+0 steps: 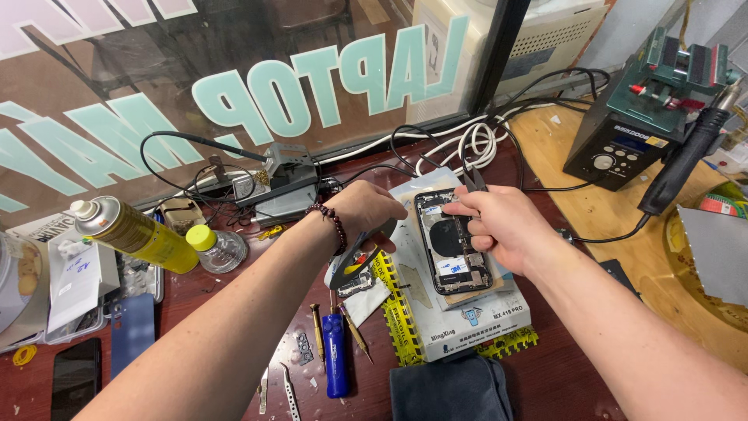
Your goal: The person uses a screwdriver to adjust components inside a disassembled mobile phone chassis, then applies black adhesive tape to the interior. The phone remains open on the workbench throughout the clip.
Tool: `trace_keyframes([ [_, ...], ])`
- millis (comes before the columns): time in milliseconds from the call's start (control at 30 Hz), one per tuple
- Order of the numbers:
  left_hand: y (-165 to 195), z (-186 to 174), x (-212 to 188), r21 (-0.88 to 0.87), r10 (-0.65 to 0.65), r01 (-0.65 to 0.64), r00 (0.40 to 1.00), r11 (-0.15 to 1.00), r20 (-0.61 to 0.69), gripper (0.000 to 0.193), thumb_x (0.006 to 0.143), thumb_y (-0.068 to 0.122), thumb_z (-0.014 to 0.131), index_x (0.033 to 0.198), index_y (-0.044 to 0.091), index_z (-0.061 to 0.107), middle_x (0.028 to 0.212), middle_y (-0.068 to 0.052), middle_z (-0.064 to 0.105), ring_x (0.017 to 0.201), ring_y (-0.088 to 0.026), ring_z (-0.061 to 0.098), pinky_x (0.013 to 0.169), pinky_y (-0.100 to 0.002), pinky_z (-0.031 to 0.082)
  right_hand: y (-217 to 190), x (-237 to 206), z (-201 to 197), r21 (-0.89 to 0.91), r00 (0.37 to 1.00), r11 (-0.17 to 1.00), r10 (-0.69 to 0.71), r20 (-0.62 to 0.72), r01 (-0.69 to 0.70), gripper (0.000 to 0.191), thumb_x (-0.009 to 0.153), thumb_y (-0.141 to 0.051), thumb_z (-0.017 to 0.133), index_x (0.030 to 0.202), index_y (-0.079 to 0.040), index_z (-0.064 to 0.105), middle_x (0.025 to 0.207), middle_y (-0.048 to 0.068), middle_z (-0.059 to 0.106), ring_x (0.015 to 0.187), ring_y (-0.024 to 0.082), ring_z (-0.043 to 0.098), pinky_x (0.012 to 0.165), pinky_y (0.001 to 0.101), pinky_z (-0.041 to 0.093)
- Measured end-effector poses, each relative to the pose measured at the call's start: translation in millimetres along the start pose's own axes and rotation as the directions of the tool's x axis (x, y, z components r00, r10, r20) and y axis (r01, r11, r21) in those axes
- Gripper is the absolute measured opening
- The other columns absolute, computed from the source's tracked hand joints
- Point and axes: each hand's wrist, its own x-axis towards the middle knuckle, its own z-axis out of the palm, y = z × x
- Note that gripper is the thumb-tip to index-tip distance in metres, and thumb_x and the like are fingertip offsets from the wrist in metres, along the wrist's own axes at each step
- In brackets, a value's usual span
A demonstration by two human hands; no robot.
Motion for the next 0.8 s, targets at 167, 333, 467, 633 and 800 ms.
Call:
trace_keyframes([
  [167,-0.3,-6.5,-4.8,0.016,-0.023,0.021,0.994,1.000,0.110,0.033,0.088,0.017,0.071,0.117,0.001,0.073,0.097,-0.015,0.074,0.060,-0.020,0.073,0.035,-0.025,0.043,5.6,-8.3,2.3,-0.198,0.990,0.973,-0.133,-0.049,0.121,0.034,0.102,-0.037,0.049,0.106,-0.009,0.068,0.084,0.003,0.055,0.046,0.005,0.029,0.041,0.0247,0.022],
  [333,-5.9,-13.8,0.9,-0.023,0.007,0.001,0.951,1.000,0.308,0.032,0.089,0.016,0.069,0.117,0.002,0.074,0.086,-0.012,0.073,0.056,-0.015,0.070,0.033,-0.023,0.040,22.1,-27.9,12.9,-0.282,0.938,0.898,-0.346,0.024,0.338,0.026,0.097,-0.030,0.064,0.104,-0.006,0.071,0.074,-0.006,0.058,0.057,-0.001,0.043,0.048,0.0205,0.029],
  [467,-6.7,-9.9,9.4,0.021,-0.019,0.012,0.929,1.000,0.368,0.031,0.090,0.016,0.068,0.119,0.007,0.073,0.081,-0.010,0.072,0.057,-0.014,0.070,0.034,-0.022,0.041,15.3,-24.3,18.0,-0.191,0.992,0.974,-0.125,-0.017,0.120,0.020,0.088,-0.014,0.076,0.105,-0.005,0.073,0.071,-0.002,0.054,0.053,0.008,0.038,0.042,0.0265,0.025],
  [633,2.4,-1.8,16.2,0.051,-0.057,0.042,0.936,0.998,0.346,0.026,0.089,0.018,0.071,0.110,0.002,0.070,0.081,-0.012,0.071,0.056,-0.017,0.071,0.034,-0.023,0.041,12.8,-8.4,16.5,-0.298,0.985,0.943,-0.166,-0.037,0.148,0.027,0.077,-0.006,0.079,0.104,-0.005,0.072,0.080,0.002,0.070,0.068,0.012,0.064,0.053,0.0273,0.047],
  [800,14.2,3.7,21.4,0.088,-0.104,0.089,0.977,0.992,0.186,0.031,0.090,0.018,0.075,0.104,-0.009,0.067,0.088,-0.019,0.073,0.064,-0.026,0.076,0.039,-0.026,0.048,11.5,14.2,19.8,-0.536,0.942,0.817,-0.318,-0.110,0.213,0.027,0.072,-0.002,0.083,0.098,-0.002,0.073,0.083,0.005,0.074,0.075,0.013,0.067,0.066,0.0287,0.052],
])
